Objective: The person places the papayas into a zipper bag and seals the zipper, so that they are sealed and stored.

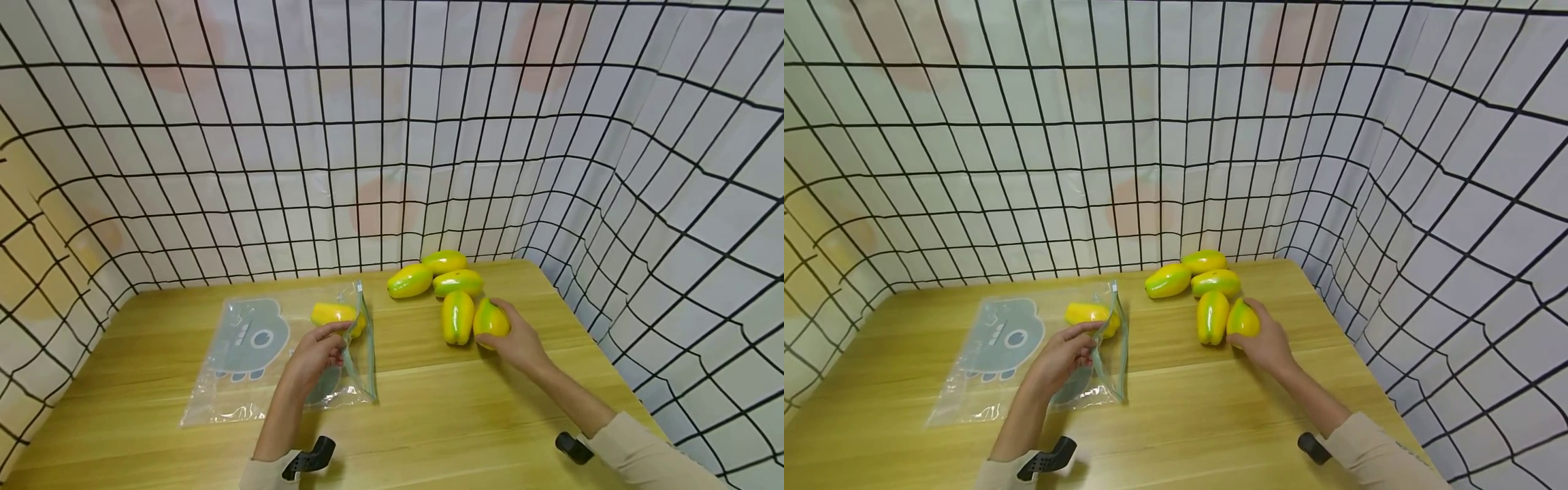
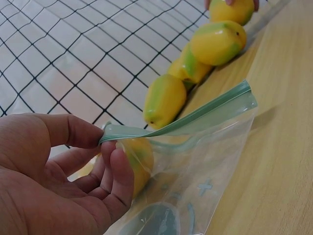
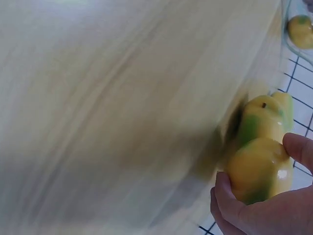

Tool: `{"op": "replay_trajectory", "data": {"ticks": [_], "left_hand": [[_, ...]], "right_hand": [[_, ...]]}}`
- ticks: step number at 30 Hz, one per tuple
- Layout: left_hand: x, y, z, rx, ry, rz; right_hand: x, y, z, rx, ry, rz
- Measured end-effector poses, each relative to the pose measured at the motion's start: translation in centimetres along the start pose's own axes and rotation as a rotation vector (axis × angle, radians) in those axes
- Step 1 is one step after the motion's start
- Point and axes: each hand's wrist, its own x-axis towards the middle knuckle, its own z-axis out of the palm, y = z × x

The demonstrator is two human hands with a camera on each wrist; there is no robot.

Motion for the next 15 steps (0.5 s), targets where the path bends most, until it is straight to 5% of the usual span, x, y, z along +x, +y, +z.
{"op": "replay_trajectory", "data": {"ticks": [15], "left_hand": [[-0.3, 0.2, 0.0, -0.012, -0.044, 0.019]], "right_hand": [[0.5, -3.9, -1.3, 0.036, 0.025, -0.150]]}}
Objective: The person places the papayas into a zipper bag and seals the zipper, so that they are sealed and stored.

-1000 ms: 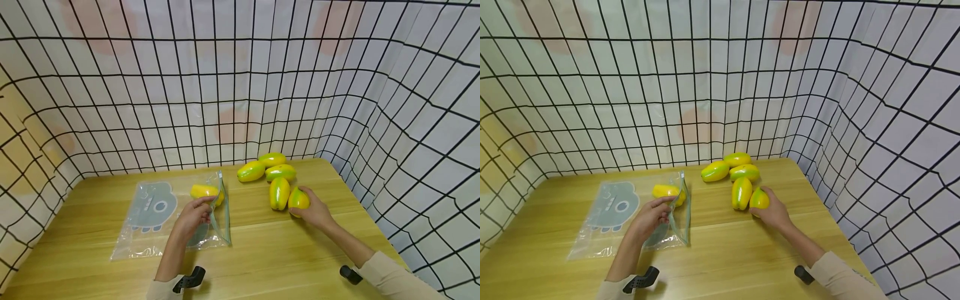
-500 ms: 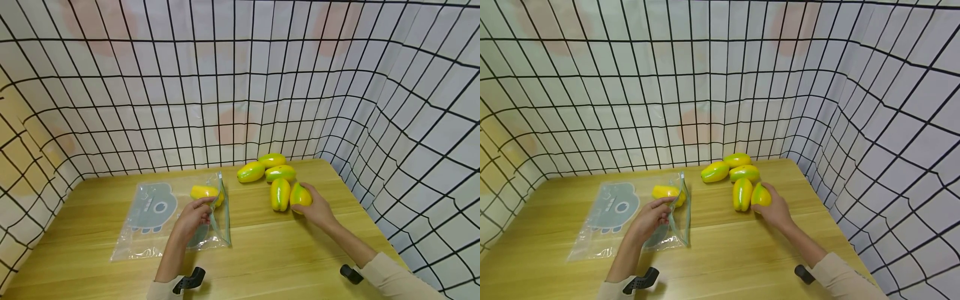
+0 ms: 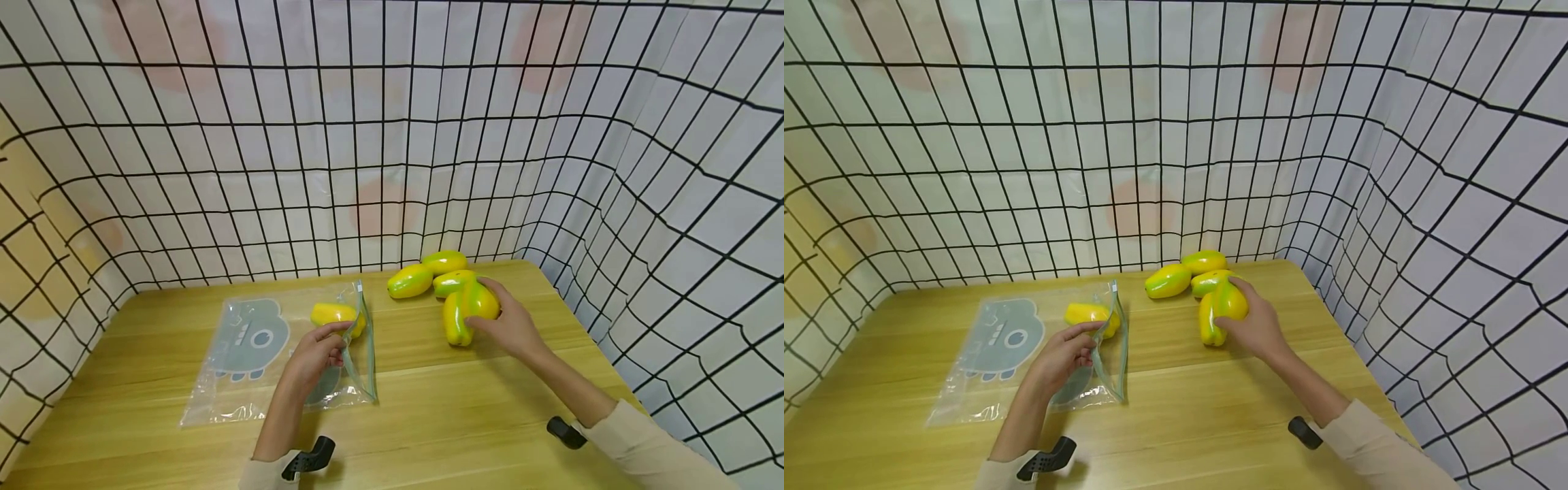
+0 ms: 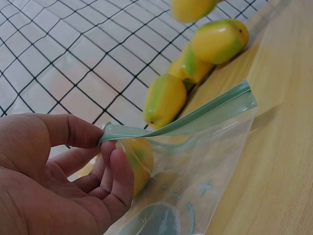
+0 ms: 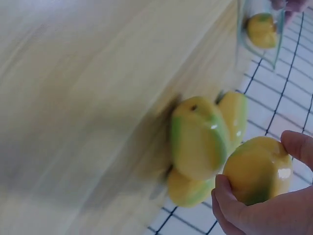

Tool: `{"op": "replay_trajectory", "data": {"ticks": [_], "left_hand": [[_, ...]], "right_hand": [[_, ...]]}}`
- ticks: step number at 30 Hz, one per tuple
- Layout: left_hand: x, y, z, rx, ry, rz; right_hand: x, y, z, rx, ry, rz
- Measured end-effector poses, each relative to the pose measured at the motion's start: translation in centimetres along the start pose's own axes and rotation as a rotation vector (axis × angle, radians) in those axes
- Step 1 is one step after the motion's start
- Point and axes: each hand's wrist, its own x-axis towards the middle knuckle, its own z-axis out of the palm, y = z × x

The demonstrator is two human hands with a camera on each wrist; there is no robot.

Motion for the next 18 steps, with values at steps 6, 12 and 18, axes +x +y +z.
{"op": "replay_trajectory", "data": {"ticks": [6, 12, 18], "left_hand": [[0.1, -0.1, -0.1, -0.011, -0.004, 0.000], [0.3, -0.3, 0.1, -0.012, 0.016, 0.000], [0.3, -0.2, 0.1, -0.003, 0.026, 0.003]], "right_hand": [[0.4, -2.2, 1.4, 0.044, -0.088, -0.020], [0.8, -3.9, 3.1, 0.034, -0.173, -0.014], [0.9, -4.6, 4.6, 0.064, -0.225, -0.018]]}}
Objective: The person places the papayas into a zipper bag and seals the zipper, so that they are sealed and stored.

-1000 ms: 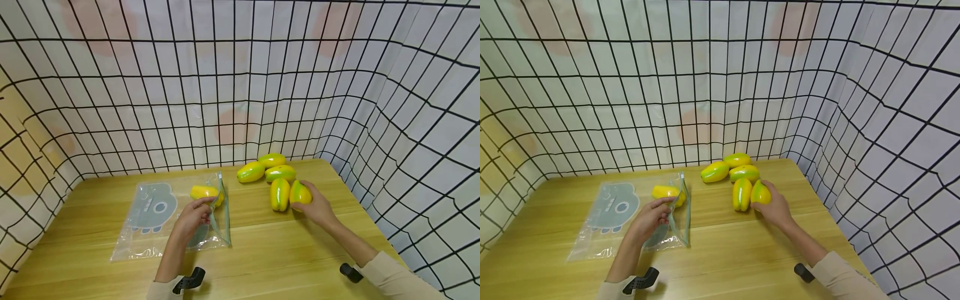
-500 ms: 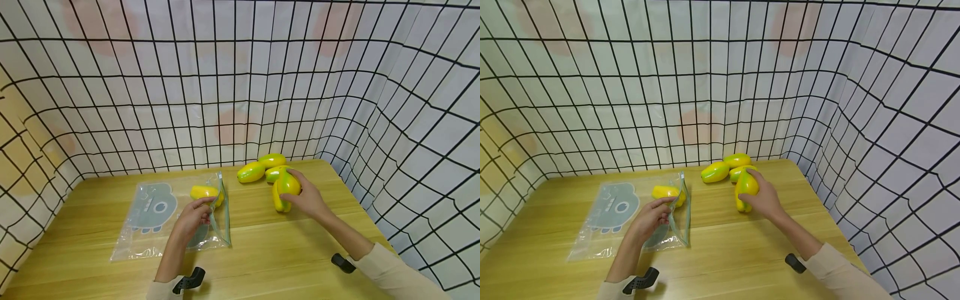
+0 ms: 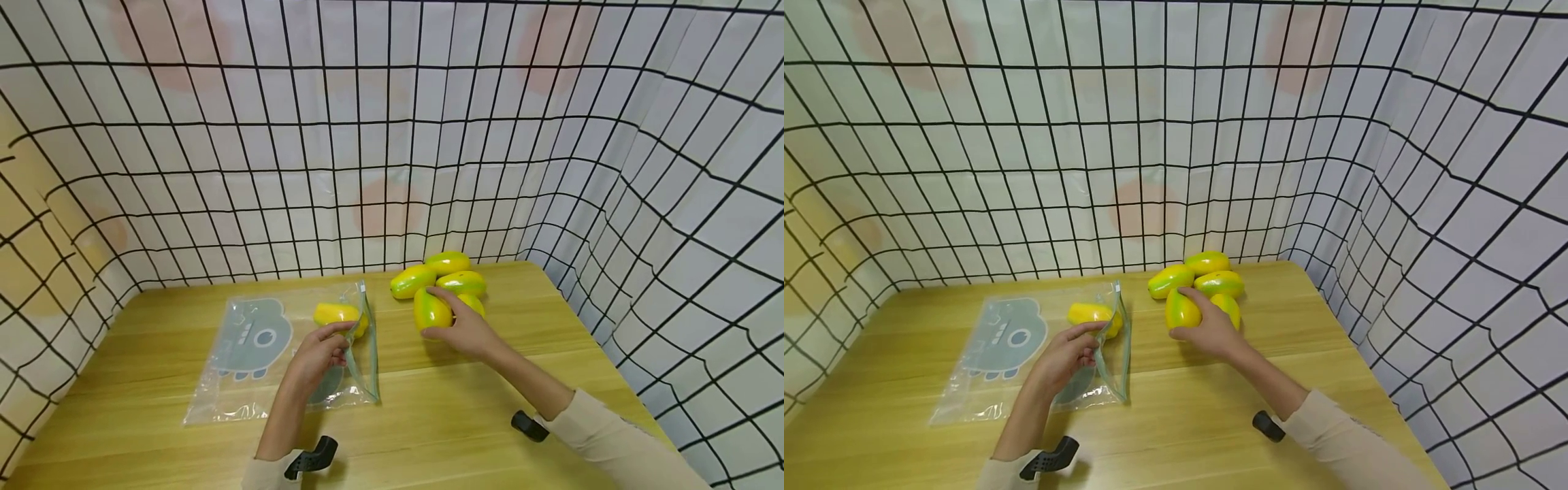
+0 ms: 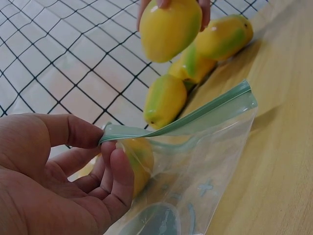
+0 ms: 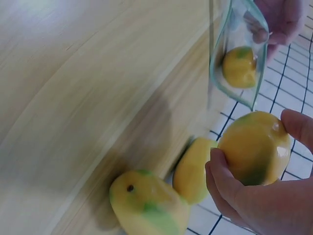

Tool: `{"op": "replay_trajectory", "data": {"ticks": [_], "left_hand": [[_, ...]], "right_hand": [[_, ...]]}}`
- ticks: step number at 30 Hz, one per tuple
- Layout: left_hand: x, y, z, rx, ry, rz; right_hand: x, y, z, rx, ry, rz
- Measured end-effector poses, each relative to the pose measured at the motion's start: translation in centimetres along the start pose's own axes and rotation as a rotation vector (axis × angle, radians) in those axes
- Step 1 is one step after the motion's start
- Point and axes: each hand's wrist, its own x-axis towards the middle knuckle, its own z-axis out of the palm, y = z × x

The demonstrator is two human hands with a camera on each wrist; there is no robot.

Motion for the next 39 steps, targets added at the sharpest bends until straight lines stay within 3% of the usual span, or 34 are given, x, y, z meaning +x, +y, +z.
{"op": "replay_trajectory", "data": {"ticks": [13, 24, 39], "left_hand": [[0.0, 0.0, 0.0, -0.002, 0.004, -0.002], [-0.1, 0.2, -0.1, -0.007, 0.002, -0.014], [0.1, 0.2, -0.2, -0.003, 0.010, -0.018]], "right_hand": [[1.2, -0.7, 3.0, 0.103, -0.105, 0.010], [1.8, -1.0, 5.7, 0.296, -0.239, 0.139], [2.1, -1.4, 6.1, 0.388, -0.305, 0.220]]}}
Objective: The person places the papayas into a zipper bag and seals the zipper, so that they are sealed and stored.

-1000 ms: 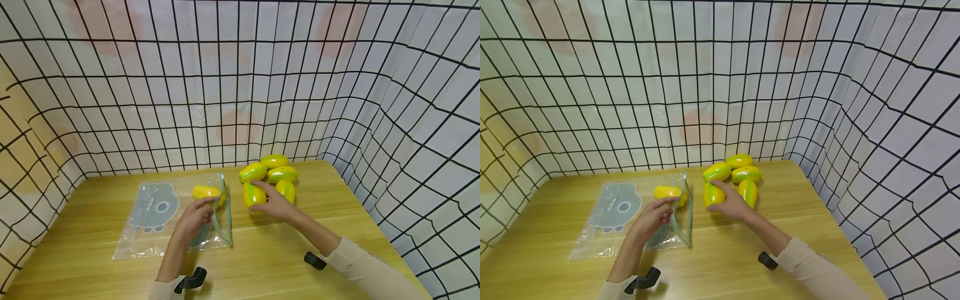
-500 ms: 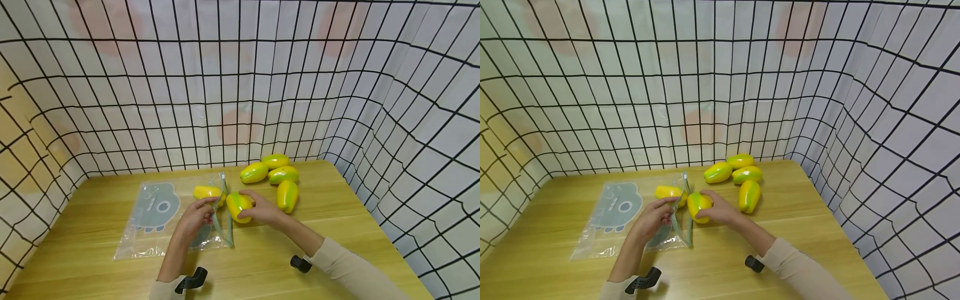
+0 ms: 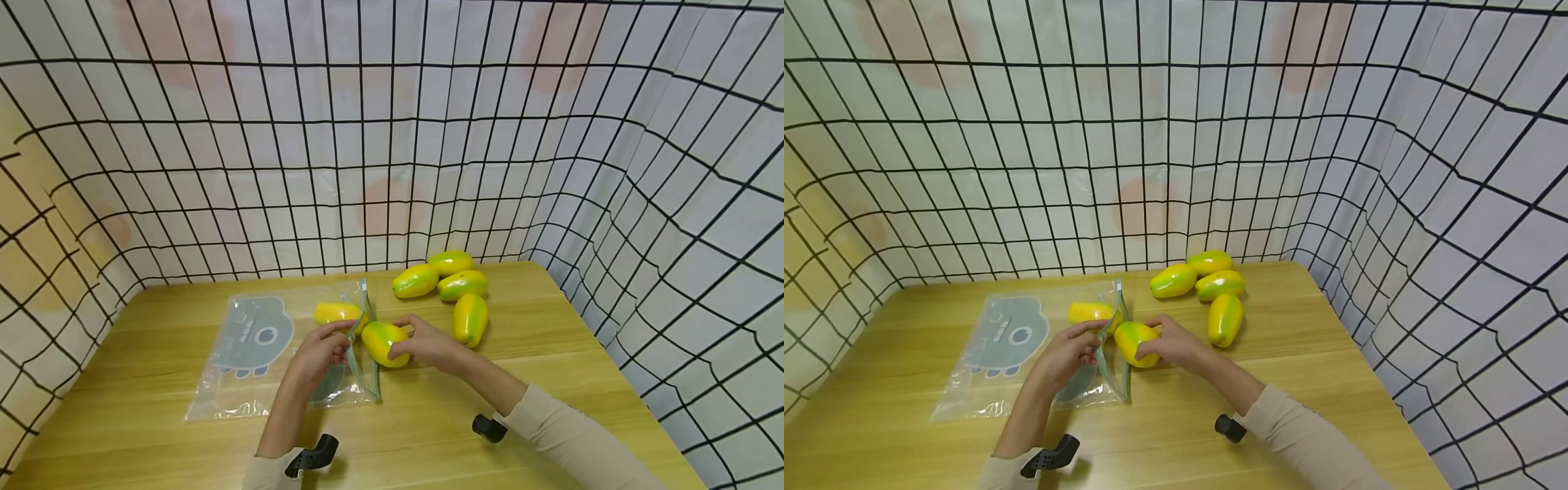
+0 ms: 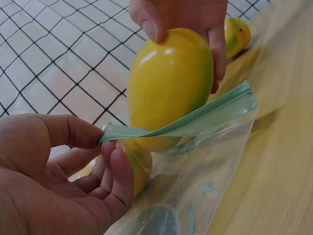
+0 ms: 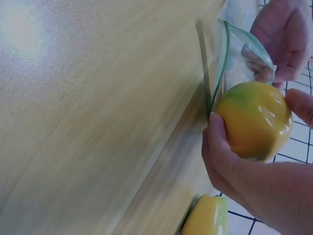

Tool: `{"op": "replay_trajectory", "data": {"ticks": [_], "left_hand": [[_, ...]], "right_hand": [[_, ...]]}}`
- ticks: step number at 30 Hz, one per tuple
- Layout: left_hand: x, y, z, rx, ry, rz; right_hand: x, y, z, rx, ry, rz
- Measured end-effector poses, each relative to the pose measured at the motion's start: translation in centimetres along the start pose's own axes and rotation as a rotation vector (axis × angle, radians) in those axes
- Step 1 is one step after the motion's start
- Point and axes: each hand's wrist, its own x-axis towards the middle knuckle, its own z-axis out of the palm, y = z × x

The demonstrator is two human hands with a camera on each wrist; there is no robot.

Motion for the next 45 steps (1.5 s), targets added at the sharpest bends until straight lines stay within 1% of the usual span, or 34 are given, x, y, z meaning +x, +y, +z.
{"op": "replay_trajectory", "data": {"ticks": [4, 9, 12, 20, 24, 27, 30, 37, 45], "left_hand": [[0.0, -0.1, 0.0, -0.003, -0.006, 0.002], [0.0, -0.2, 0.0, -0.003, -0.010, 0.002], [-0.1, -0.1, 0.0, -0.006, -0.009, 0.003], [-0.2, 0.2, 0.0, -0.013, -0.017, 0.003], [-0.2, 0.4, -0.1, -0.012, -0.017, 0.005], [-0.2, 0.4, -0.2, -0.018, -0.013, 0.002], [-0.3, 0.5, -0.2, -0.016, -0.013, 0.014], [-0.4, 0.9, -0.4, -0.025, -0.023, 0.036], [-0.5, 1.1, -0.5, -0.017, -0.021, 0.035]], "right_hand": [[0.2, 0.1, -0.1, -0.008, -0.027, -0.016], [0.3, 0.2, -0.2, 0.015, -0.067, -0.027], [0.4, 0.3, -0.2, 0.026, -0.064, -0.022], [0.8, 0.2, -0.2, 0.043, -0.016, -0.001], [1.0, 0.2, -0.1, 0.073, -0.016, 0.010], [1.1, 0.2, 0.0, 0.087, -0.021, 0.007], [1.2, 0.2, 0.0, 0.091, -0.031, -0.002], [1.2, 0.3, 0.0, 0.061, -0.080, -0.048], [1.6, 0.0, 0.7, 0.001, -0.072, -0.056]]}}
